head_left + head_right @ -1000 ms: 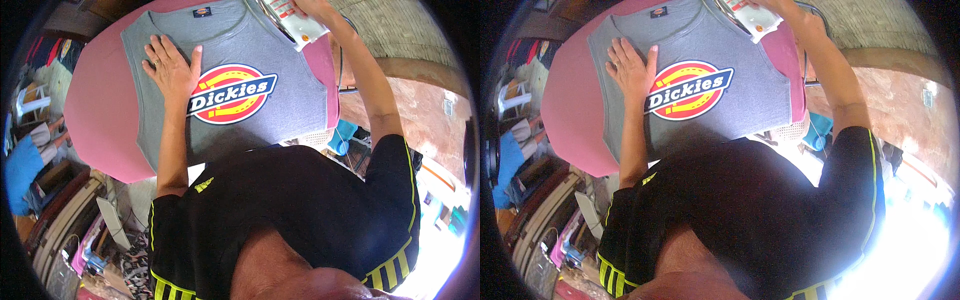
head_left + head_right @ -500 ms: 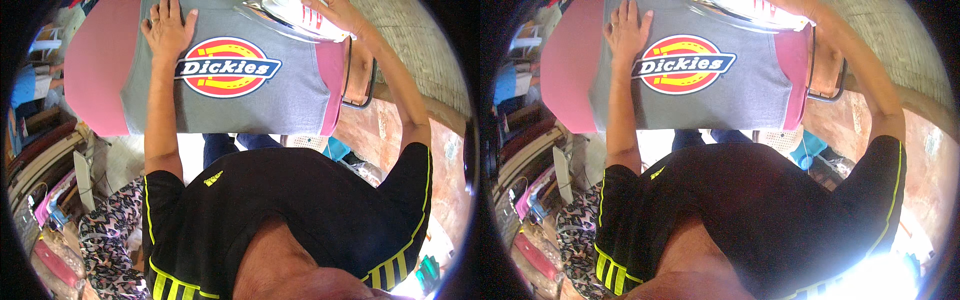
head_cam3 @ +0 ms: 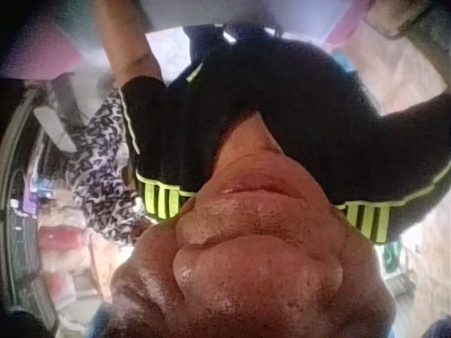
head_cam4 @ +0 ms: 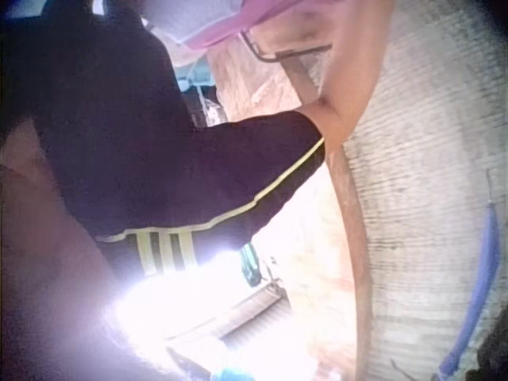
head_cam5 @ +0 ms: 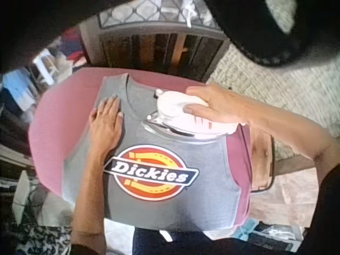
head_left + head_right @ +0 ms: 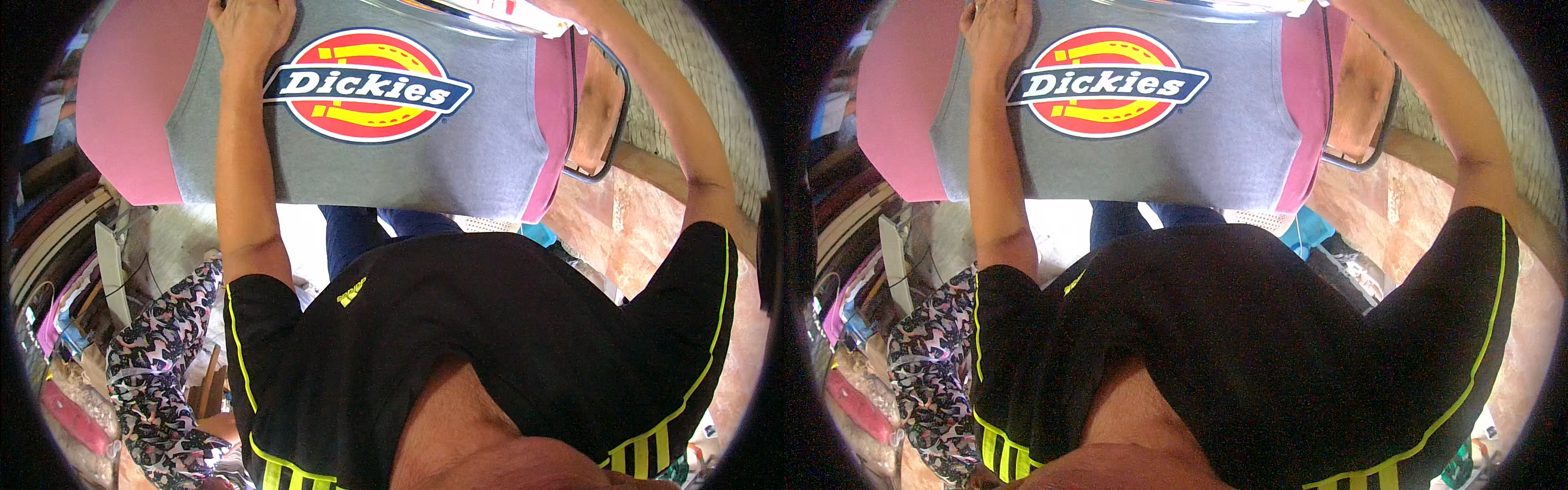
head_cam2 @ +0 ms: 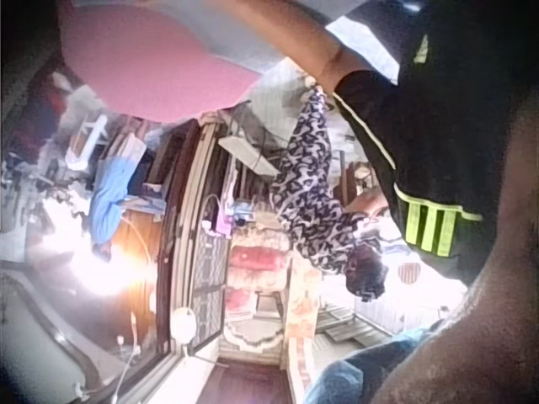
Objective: The person irons a gray Dickies t-shirt on a pink ironing board. They repeatedly smooth the fabric, flip the shirt to iron different sections, and use a white iron to press the garment until it appears flat.
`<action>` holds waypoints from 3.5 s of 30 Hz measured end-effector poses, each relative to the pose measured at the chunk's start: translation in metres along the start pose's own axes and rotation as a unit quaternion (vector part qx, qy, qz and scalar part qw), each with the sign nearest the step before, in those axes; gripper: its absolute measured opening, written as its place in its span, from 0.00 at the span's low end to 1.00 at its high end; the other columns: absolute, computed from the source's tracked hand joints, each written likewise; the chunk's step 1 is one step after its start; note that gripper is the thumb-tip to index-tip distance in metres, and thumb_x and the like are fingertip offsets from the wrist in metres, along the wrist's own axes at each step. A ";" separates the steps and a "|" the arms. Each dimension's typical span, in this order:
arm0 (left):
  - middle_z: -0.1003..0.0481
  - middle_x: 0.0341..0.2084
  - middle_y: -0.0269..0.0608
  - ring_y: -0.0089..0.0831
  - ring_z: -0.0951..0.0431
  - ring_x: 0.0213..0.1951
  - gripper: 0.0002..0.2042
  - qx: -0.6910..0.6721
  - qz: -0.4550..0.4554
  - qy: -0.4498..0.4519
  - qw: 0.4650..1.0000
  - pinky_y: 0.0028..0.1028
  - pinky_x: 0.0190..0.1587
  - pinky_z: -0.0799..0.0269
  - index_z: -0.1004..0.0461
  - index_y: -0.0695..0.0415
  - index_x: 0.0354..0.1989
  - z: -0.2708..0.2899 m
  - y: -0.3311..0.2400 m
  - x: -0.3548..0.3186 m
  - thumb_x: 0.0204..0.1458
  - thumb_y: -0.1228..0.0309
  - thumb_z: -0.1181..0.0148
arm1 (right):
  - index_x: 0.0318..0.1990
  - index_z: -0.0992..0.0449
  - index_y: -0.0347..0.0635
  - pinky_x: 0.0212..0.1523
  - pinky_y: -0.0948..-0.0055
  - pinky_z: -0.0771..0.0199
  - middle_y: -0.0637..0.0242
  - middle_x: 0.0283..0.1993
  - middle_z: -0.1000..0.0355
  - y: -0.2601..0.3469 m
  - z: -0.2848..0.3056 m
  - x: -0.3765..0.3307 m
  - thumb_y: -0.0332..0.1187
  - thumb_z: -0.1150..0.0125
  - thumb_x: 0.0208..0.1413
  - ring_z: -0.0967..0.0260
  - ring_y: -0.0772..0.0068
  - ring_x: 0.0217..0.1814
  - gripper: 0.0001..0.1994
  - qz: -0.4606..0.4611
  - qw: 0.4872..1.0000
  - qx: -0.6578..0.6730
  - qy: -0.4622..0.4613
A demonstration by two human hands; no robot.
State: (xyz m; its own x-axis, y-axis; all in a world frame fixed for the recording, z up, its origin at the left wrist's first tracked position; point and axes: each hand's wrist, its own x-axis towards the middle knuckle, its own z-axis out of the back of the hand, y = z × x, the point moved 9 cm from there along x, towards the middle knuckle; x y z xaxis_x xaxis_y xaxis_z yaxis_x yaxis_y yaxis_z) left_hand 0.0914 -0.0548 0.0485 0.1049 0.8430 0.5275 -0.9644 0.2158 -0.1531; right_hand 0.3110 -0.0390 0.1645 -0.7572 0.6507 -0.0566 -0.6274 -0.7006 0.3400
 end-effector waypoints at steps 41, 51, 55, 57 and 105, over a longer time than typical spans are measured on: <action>0.43 0.69 0.44 0.51 0.49 0.70 0.34 -0.076 -0.096 0.027 0.992 0.60 0.65 0.57 0.37 0.50 0.67 0.015 -0.026 0.002 0.57 0.41 0.52 | 0.60 0.30 0.43 0.51 0.59 0.29 0.41 0.49 0.26 0.047 -0.045 -0.287 0.39 0.42 0.61 0.25 0.53 0.51 0.21 -0.509 0.822 0.139 -0.216; 0.46 0.71 0.38 0.50 0.50 0.71 0.33 -0.045 -0.145 0.117 0.981 0.61 0.66 0.58 0.38 0.43 0.68 -0.003 -0.037 0.003 0.57 0.40 0.52 | 0.49 0.30 0.34 0.33 0.58 0.28 0.46 0.27 0.28 0.073 -0.070 -0.263 0.32 0.44 0.62 0.26 0.44 0.32 0.12 -0.476 0.786 0.081 -0.386; 0.45 0.70 0.41 0.47 0.48 0.71 0.36 -0.124 -0.152 0.092 0.976 0.57 0.66 0.54 0.42 0.50 0.69 0.006 -0.033 0.005 0.56 0.45 0.46 | 0.47 0.31 0.36 0.30 0.58 0.30 0.45 0.25 0.30 0.074 -0.068 -0.249 0.34 0.47 0.65 0.27 0.40 0.30 0.10 -0.378 0.842 -0.041 -0.384; 0.45 0.69 0.45 0.47 0.47 0.70 0.38 -0.142 -0.149 0.086 0.975 0.56 0.67 0.54 0.43 0.57 0.68 0.013 -0.023 0.000 0.54 0.46 0.43 | 0.48 0.31 0.35 0.29 0.58 0.30 0.45 0.25 0.30 0.078 -0.074 -0.259 0.33 0.48 0.65 0.28 0.40 0.29 0.11 -0.454 0.787 0.085 -0.410; 0.31 0.38 0.50 0.47 0.32 0.44 0.12 -0.116 0.087 -0.022 0.989 0.45 0.49 0.39 0.29 0.63 0.33 0.122 0.122 -0.193 0.53 0.66 0.36 | 0.43 0.25 0.38 0.38 0.60 0.26 0.51 0.35 0.25 0.009 -0.131 -0.323 0.41 0.42 0.60 0.25 0.54 0.39 0.14 -0.478 0.824 -0.002 -0.303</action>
State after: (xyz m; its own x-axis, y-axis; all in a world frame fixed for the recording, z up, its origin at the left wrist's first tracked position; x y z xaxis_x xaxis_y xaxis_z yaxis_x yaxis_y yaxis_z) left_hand -0.0760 -0.2510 0.0304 -0.0737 0.8566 0.5107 -0.8847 0.1803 -0.4300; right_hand 0.5259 -0.2942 0.0631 0.3124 0.9320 0.1839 -0.8866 0.2166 0.4088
